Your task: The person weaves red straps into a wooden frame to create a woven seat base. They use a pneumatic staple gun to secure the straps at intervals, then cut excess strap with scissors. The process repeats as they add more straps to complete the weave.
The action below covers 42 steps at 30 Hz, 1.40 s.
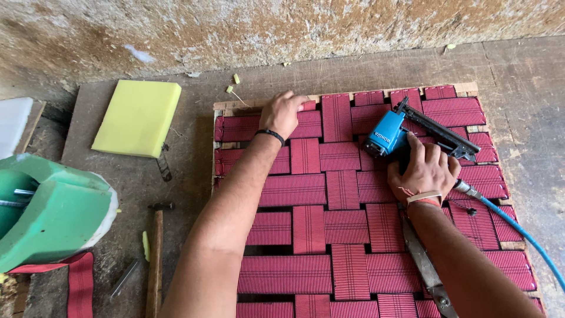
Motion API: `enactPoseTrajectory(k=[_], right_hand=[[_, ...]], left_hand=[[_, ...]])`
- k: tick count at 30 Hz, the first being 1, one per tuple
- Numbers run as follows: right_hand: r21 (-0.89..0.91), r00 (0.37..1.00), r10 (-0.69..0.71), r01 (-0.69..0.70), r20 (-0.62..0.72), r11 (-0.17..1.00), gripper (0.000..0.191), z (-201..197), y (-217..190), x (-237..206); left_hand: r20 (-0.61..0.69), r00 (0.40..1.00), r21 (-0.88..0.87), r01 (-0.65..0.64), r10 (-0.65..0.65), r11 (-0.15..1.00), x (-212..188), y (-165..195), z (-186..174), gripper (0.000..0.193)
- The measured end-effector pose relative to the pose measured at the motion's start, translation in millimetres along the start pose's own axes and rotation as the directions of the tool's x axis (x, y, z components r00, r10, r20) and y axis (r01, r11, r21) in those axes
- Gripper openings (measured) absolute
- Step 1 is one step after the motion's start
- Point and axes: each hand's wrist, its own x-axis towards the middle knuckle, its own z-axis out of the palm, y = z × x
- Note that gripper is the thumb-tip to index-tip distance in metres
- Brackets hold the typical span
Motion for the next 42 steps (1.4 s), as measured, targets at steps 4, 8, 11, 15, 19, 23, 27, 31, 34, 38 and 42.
enactPoseTrajectory(k=[4,8,11,15,19,23,27,31,34,38,42], right_hand=[[0.004,1.0,-0.008,0.008,0.007,1.0,0.07,-1.5,-1.3,-0.4],[-0.008,0.999,0.006,-0.006,0.034,1.0,0.071,-4.8,-3.7,3.4],[-0.055,0.996,0.02,-0.015,0.09,0.998,0.076,-8.9,-5.1,6.2],[-0.082,0.994,-0.045,0.054,0.104,0.995,0.082,-17.2,-5.7,15.4],[-0.092,0.925,-0.179,0.222,0.335,0.971,0.082,-32.1,-2.9,47.4],[-0.005,0.754,0.011,-0.01,0.657,1.0,0.067,-44.8,-19.5,89.9],[0.347,0.662,0.056,-0.461,0.748,0.817,0.034,-51.0,-68.1,127.0],[0.438,0.616,0.089,-0.647,0.783,0.624,0.022,-50.4,-125.1,147.3],[0.39,0.65,0.143,-0.601,0.747,0.698,0.024,-47.2,-152.4,156.7],[0.366,0.665,0.153,-0.572,0.731,0.734,0.026,-45.2,-165.5,158.0],[0.282,0.643,0.209,-0.574,0.737,0.769,0.027,-46.4,-170.5,158.4]], left_hand=[[0.074,0.989,0.003,0.129,-0.129,0.992,22.3,-7.3,5.9,0.015],[-0.038,0.993,-0.077,0.105,-0.108,0.991,32.5,-12.7,17.1,0.018],[-0.117,0.985,-0.11,0.11,-0.123,0.988,31.5,-15.0,30.5,0.01],[-0.314,0.948,-0.067,0.027,-0.047,0.997,23.8,-18.7,44.1,0.009],[-0.447,0.894,-0.154,-0.065,-0.011,0.986,11.9,-15.6,38.5,0.012],[-0.447,0.894,-0.117,-0.025,-0.03,0.993,6.3,-3.8,20.6,0.006],[-0.36,0.911,-0.218,0.13,-0.204,0.967,6.7,1.8,4.8,0.002],[-0.273,0.926,-0.269,0.188,-0.262,0.945,8.3,-1.3,0.3,0.005],[-0.299,0.919,-0.3,0.167,-0.258,0.939,8.8,-3.9,3.5,0.008],[-0.31,0.914,-0.336,0.15,-0.26,0.93,8.5,-5.7,9.3,0.008],[-0.272,0.924,-0.338,0.172,-0.27,0.925,9.3,-6.6,12.8,0.009]])
